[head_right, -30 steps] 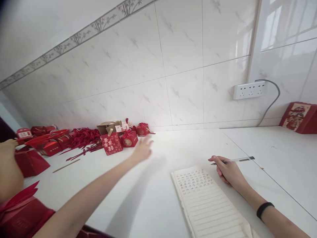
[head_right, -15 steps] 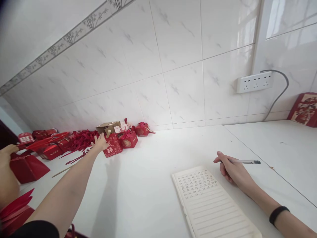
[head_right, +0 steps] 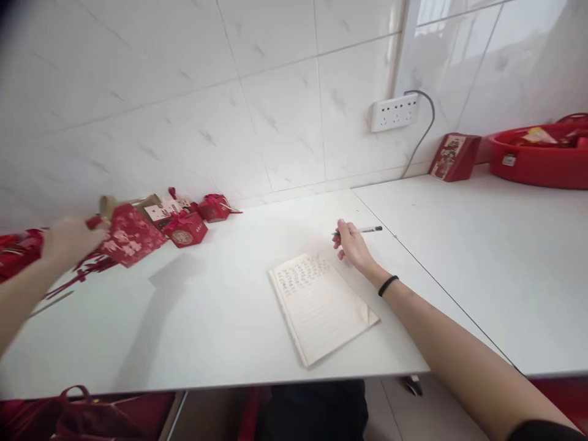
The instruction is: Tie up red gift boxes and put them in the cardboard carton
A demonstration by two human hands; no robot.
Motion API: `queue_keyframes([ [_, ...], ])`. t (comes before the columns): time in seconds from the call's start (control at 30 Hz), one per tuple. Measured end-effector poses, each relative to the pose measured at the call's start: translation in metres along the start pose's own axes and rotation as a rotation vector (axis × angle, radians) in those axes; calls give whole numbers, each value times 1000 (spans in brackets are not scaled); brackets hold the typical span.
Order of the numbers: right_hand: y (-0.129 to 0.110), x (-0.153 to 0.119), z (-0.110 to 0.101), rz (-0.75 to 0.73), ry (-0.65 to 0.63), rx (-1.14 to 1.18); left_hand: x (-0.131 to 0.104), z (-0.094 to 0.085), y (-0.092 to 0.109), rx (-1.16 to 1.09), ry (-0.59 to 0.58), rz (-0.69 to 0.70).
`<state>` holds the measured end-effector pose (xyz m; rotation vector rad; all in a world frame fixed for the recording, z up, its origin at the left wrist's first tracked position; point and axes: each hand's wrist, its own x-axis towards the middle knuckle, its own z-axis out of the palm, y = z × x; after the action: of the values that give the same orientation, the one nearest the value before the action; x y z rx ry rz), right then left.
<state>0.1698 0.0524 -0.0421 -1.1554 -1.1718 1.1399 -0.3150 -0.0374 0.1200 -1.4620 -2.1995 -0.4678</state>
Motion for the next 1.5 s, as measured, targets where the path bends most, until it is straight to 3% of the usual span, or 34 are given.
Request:
queue_keyframes([
  [0.13,-13,-33,10,-40,-164,-21,-8,-26,67,-8,212,104],
  [0.23,-8,-53,21,-85,-262,-101,-22,-29,136,-87,178,294],
  [0.37,5,-56,27,-159,-262,-243,-51,-8,225,-317,-21,447],
  [0.5,10,-50,26,-231,-248,-274,-78,25,275,-397,-99,456],
  [0.63,13,-49,25,-251,-308,-291,-86,52,285,-449,-130,407],
  [0.83,17,-49,25,-228,-304,-332,-97,77,283,-838,212,447],
  [0.93,17,-48,25,-232,-304,-331,-106,82,286,-961,292,457],
  [1.13,20,-48,28,-254,-297,-390,-111,82,286,-1051,311,439],
  [1.33,8,-44,22,-139,-152,-99,-111,74,279,-1189,225,407],
  [1.4,-10,-40,20,-225,-119,-57,-114,70,278,-1257,184,398],
  [1.5,-50,-30,25,-529,-15,-135,-118,65,278,-1325,118,408],
])
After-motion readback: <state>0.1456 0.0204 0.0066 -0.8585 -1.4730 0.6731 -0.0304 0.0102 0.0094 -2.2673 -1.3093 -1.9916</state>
